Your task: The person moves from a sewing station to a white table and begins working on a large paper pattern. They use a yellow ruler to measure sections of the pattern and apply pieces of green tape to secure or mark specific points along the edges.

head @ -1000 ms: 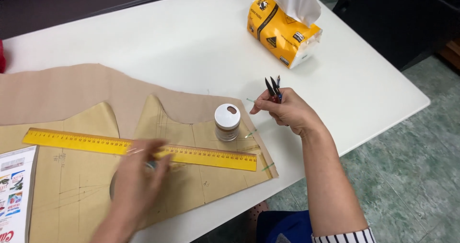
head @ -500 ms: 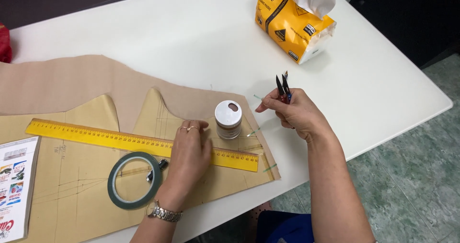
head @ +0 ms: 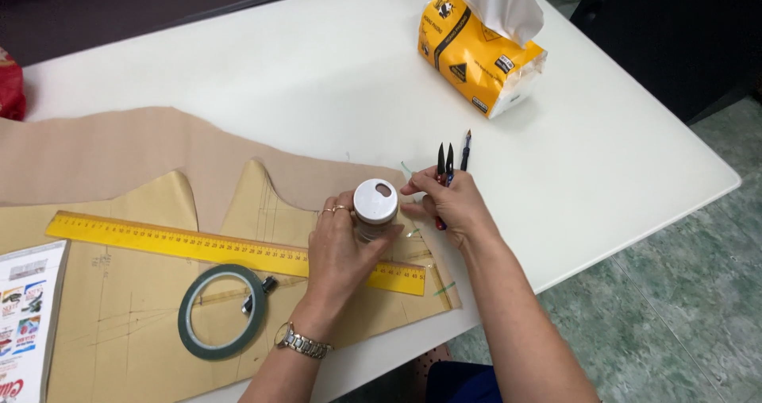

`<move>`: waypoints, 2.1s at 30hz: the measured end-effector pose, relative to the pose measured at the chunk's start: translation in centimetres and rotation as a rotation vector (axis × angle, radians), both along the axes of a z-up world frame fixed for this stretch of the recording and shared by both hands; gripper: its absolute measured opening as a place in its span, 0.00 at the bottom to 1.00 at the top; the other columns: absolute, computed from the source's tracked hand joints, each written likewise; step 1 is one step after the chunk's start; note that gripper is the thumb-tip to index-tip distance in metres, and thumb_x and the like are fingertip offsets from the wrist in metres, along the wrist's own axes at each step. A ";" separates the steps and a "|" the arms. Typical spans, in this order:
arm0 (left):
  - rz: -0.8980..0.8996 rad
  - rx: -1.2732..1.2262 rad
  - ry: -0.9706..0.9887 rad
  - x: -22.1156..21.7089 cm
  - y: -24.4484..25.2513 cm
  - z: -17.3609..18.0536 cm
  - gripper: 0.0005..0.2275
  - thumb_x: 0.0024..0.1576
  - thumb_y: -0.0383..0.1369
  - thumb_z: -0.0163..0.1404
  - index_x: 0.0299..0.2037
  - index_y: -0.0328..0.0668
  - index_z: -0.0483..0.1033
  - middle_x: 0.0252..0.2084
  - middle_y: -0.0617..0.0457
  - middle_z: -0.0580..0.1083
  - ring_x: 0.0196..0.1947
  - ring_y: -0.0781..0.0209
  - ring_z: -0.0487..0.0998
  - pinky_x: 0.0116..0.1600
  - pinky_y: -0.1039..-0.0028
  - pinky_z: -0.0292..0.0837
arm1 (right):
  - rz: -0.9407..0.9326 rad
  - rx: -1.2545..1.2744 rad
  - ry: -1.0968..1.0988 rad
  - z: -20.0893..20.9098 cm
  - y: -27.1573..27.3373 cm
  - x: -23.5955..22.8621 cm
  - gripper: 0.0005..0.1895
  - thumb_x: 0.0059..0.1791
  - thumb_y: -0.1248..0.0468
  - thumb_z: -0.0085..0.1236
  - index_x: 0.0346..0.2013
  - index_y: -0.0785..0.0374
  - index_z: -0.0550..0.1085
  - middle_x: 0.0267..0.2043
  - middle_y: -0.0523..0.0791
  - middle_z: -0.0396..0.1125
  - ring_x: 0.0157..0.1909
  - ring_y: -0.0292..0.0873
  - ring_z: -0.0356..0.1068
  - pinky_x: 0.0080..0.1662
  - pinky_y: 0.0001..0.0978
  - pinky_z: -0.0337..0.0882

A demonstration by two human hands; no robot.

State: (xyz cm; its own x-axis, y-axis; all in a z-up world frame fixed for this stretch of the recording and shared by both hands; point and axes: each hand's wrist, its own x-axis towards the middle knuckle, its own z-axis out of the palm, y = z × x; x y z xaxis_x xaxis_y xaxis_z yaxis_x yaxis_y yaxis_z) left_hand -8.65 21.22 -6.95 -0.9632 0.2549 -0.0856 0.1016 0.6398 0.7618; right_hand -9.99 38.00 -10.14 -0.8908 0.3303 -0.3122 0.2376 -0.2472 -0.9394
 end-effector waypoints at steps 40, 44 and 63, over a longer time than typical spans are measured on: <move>-0.033 -0.350 0.288 -6.1 -3.9 0.7 0.23 0.55 0.33 0.54 0.58 0.28 0.64 0.51 0.38 0.68 0.57 0.40 0.69 0.55 0.50 0.71 | 0.047 -0.003 -0.063 -1.4 -1.0 -1.0 0.03 0.44 0.70 0.56 0.29 0.70 0.73 0.28 0.54 0.71 0.34 0.54 0.76 0.43 0.37 0.76; -0.299 -0.495 0.477 0.4 -6.2 -4.6 0.11 0.54 0.25 0.49 0.45 0.29 0.74 0.43 0.39 0.72 0.47 0.40 0.74 0.44 0.59 0.76 | 0.039 -0.006 -0.042 -1.6 -1.0 -1.0 0.03 0.44 0.70 0.55 0.29 0.70 0.73 0.26 0.54 0.70 0.31 0.53 0.76 0.43 0.38 0.76; -0.587 -0.765 0.227 0.8 -1.1 -3.6 0.26 0.53 0.19 0.43 0.64 0.33 0.58 0.68 0.38 0.55 0.64 0.31 0.57 0.55 0.47 0.68 | -0.011 0.067 0.081 2.8 0.8 -0.1 0.03 0.44 0.70 0.56 0.28 0.70 0.73 0.22 0.51 0.68 0.12 0.32 0.59 0.41 0.43 0.78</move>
State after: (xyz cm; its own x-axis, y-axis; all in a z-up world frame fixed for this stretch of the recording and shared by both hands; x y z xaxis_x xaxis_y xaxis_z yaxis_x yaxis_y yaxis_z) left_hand -7.81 20.13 -10.57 -0.7155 0.6501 -0.2556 0.6526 0.7526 0.0873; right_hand -10.11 38.80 -7.30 -0.9083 0.3580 -0.2162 0.1579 -0.1851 -0.9699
